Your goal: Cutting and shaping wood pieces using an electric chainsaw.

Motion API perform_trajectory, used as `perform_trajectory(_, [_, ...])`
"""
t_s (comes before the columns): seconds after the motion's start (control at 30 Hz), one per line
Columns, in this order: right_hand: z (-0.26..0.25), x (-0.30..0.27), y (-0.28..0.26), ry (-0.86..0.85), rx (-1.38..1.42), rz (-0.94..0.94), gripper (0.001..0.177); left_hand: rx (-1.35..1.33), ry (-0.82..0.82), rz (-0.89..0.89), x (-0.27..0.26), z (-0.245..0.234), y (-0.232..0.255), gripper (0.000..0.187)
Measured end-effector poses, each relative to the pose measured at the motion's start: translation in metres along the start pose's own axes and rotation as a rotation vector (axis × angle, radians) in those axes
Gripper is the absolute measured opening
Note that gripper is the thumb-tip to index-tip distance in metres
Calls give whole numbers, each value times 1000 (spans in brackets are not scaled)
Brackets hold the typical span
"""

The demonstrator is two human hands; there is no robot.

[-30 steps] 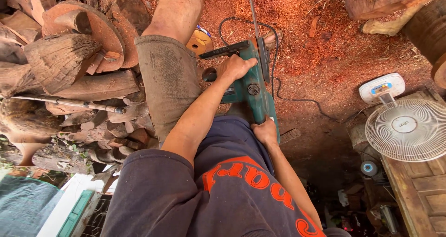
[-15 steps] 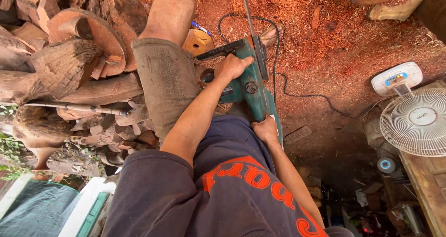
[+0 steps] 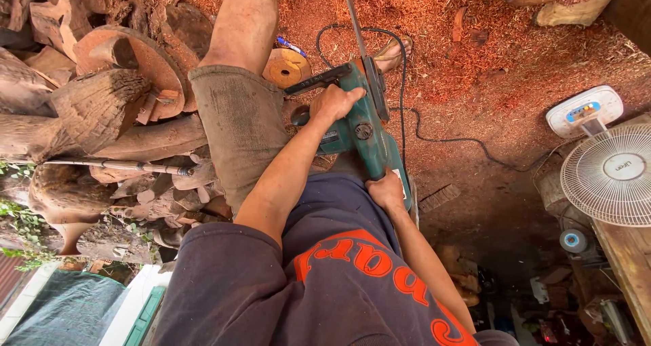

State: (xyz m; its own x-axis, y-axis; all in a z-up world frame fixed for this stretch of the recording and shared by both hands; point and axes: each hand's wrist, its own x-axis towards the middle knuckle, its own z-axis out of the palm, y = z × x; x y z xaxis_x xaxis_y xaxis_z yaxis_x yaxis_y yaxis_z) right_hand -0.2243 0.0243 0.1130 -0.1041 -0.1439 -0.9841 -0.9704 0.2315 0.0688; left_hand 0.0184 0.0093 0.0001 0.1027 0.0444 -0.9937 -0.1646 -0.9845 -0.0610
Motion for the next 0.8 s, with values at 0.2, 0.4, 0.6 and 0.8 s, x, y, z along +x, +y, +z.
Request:
perform_trajectory(0.2, [5,5,5,19,-8,-30,54,-13,26,20,2,3,-3,85])
perform_trajectory(0.4, [4,5,7,9,-9,-25,51,-4,5,10,3,5,-4,85])
perform_trajectory(0.6, [9,6,7,17,-13,-16,53,-15,9,-3,2,4,-4,86])
perform_trajectory(0.8, [8,5,6,5,8,-3,50,-3,-12,-11,5,8,-4,83])
